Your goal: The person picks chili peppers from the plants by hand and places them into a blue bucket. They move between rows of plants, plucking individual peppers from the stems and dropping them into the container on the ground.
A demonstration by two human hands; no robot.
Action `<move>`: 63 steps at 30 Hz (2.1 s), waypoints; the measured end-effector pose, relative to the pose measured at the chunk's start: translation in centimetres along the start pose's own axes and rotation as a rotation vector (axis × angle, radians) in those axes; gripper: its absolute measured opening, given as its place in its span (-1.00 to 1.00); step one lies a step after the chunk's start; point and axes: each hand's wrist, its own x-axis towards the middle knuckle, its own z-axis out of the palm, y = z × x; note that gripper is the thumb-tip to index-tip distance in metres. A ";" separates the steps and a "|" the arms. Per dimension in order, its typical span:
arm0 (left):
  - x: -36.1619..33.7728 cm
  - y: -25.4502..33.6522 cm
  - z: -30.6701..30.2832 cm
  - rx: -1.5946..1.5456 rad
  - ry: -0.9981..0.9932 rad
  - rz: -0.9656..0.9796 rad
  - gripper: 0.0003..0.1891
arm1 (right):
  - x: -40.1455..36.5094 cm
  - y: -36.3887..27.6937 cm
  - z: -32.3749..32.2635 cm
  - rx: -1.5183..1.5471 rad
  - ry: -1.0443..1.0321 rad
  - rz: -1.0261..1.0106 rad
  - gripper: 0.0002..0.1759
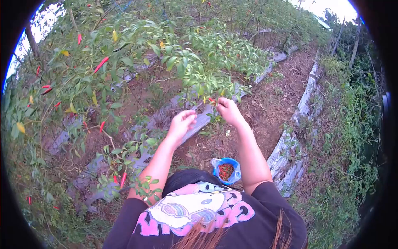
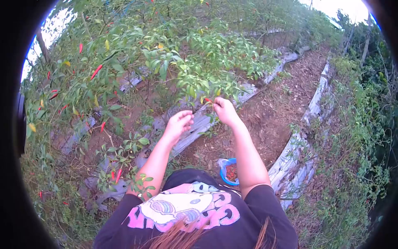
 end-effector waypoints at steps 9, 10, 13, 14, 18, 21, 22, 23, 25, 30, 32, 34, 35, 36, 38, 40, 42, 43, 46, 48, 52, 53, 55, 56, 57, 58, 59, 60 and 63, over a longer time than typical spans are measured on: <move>7.9 -0.4 3.6 -0.652 -0.074 -0.363 -0.82 | -2.8 0.0 1.6 0.209 0.091 0.064 -0.90; 8.3 -0.7 3.8 -0.668 -0.100 -0.377 -0.82 | -2.9 0.5 1.7 0.246 0.125 0.065 -0.89; 9.6 -2.4 4.0 -0.806 -0.130 -0.430 -0.82 | -3.9 -0.2 1.2 0.342 0.184 0.107 -0.84; 9.4 -2.2 4.2 -0.833 -0.130 -0.435 -0.82 | -4.1 0.0 1.2 0.385 0.200 0.119 -0.83; 9.5 -1.1 4.5 -0.936 -0.077 -0.449 -0.82 | -4.8 -0.4 0.6 0.538 0.367 0.162 -0.88; 11.0 -1.5 4.2 -0.955 -0.074 -0.449 -0.82 | -4.3 -1.7 -0.1 0.310 0.443 0.003 -0.93; 11.6 -1.7 4.1 -0.948 -0.097 -0.448 -0.83 | -4.0 -2.5 -0.2 0.214 0.474 -0.091 -0.93; 12.1 -1.9 4.1 -0.939 -0.120 -0.449 -0.84 | -4.2 -5.7 -0.6 0.027 0.479 -0.058 -0.93; 11.6 -0.6 5.1 -0.928 -0.091 -0.436 -0.80 | -2.0 -7.1 -0.1 -0.248 0.564 -0.307 -0.93; 12.0 0.2 6.5 -0.830 -0.093 -0.351 -0.77 | 2.9 -7.6 0.7 -0.725 0.441 -0.171 -0.85; 12.6 -0.6 6.0 -0.817 -0.155 -0.319 -0.78 | 3.6 -6.8 1.2 -0.759 0.406 -0.060 -0.83; 12.0 -0.6 5.9 -0.791 -0.152 -0.293 -0.79 | 3.7 -6.2 2.0 -0.744 0.372 0.044 -0.80; 12.3 -1.3 5.8 -0.785 -0.149 -0.288 -0.81 | 3.5 -6.0 2.3 -0.662 0.371 0.084 -0.79; 12.5 -2.2 5.4 -0.765 -0.159 -0.271 -0.82 | 3.2 -5.7 2.6 -0.581 0.367 0.126 -0.77; 12.3 -3.3 4.7 -0.722 -0.180 -0.238 -0.84 | 2.7 -5.0 3.1 -0.397 0.327 0.219 -0.74; 11.6 -4.1 4.4 -0.701 -0.048 -0.243 -0.85 | 2.5 -3.7 3.5 -0.193 0.266 0.328 -0.72; 10.3 -4.4 4.2 -0.534 0.059 -0.235 -0.83 | 1.4 -3.6 4.7 -0.220 0.349 0.337 -0.70; 9.7 -4.6 4.2 -0.486 0.100 -0.210 -0.83 | 1.0 -2.9 5.3 -0.288 0.392 0.330 -0.70; 8.3 -4.7 4.5 -0.481 0.135 -0.199 -0.83 | -0.4 -2.6 7.0 -0.379 0.430 0.327 -0.65; 7.8 -4.8 4.7 -0.493 0.138 -0.188 -0.84 | -0.6 -1.0 7.9 -0.397 0.512 0.251 -0.69; 7.4 -5.6 5.3 -0.502 0.140 -0.216 -0.85 | -0.7 3.4 7.7 0.340 0.320 0.314 -0.75; 7.2 -5.8 5.3 -0.485 0.124 -0.227 -0.86 | -1.4 1.8 6.9 0.220 0.327 0.265 -0.74; 7.5 -7.1 4.9 -0.396 0.109 -0.218 -0.87 | -1.8 1.4 6.9 -0.028 0.350 0.211 -0.73; 7.5 -7.4 4.8 -0.350 0.100 -0.216 -0.87 | -1.8 1.9 7.2 -0.156 0.364 0.207 -0.72; 7.4 -7.6 4.9 -0.359 0.121 -0.230 -0.89 | -1.8 2.3 7.5 -0.285 0.380 0.202 -0.71; 7.4 -7.8 4.8 -0.353 0.121 -0.232 -0.89 | -1.8 2.8 7.7 -0.288 0.385 0.177 -0.71; 7.3 -7.8 4.7 -0.347 0.119 -0.233 -0.88 | -2.0 2.5 7.8 -0.291 0.391 0.151 -0.71; 7.3 -7.9 4.7 -0.341 0.118 -0.232 -0.88 | -2.0 2.1 7.8 -0.295 0.398 0.123 -0.70; 6.9 -7.6 4.8 -0.442 0.069 -0.213 -0.84 | -2.5 1.9 7.3 -0.346 0.374 0.140 -0.74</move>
